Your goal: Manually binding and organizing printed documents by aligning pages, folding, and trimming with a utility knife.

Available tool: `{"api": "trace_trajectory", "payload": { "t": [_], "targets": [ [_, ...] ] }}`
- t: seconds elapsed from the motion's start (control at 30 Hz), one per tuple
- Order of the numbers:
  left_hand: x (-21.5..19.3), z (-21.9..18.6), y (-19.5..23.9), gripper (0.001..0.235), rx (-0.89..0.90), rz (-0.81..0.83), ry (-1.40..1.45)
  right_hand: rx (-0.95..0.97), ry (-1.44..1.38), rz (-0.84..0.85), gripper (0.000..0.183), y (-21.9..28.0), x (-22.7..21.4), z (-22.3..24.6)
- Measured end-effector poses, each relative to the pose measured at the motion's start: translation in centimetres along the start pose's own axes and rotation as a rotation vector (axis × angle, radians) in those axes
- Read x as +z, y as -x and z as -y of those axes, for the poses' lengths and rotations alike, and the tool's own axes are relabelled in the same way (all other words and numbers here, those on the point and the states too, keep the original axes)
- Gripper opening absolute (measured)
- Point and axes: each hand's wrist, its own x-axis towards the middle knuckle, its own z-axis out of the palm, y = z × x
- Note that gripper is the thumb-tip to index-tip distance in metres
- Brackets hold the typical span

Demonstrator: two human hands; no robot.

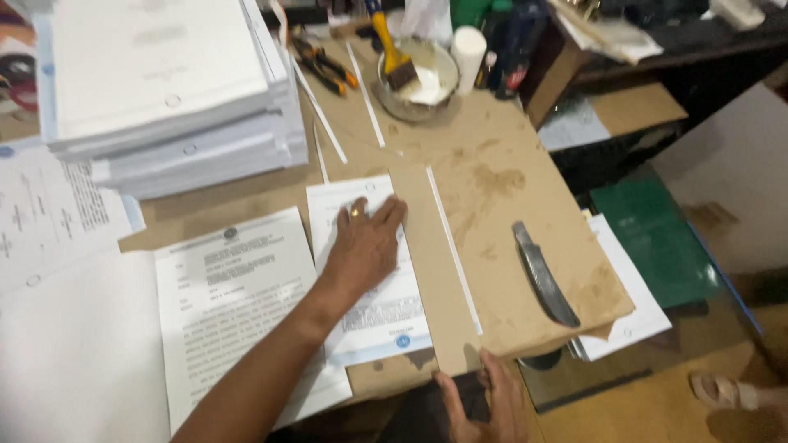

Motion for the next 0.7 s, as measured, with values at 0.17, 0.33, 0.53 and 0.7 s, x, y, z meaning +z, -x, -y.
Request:
{"api": "trace_trajectory", "payload": {
  "t": [0.17,0.33,0.53,0.7],
  "targets": [
    [-0.2,0.0,-0.2,0.059,-0.015,0.05,0.018,0.224,0.026,0.125,0.07,1.5,1.0,-2.7],
    [-0.5,-0.1,-0.2,0.058,-0.004,0.024,0.025,0.269,0.021,0.143,0.071,2.0,1.2,-3.1],
    [-0.5,-0.1,-0.5,0.06,-0.035,0.128,0.066,0.223,0.09,0.203,0.076,1.9,1.0,-3.6],
    [-0.6,-0.1,-0.6,0.058,-0.043,0.151,0.091,0.183,0.048,0.154,0.072,1.4,0.7,-2.5]
  ]
}}
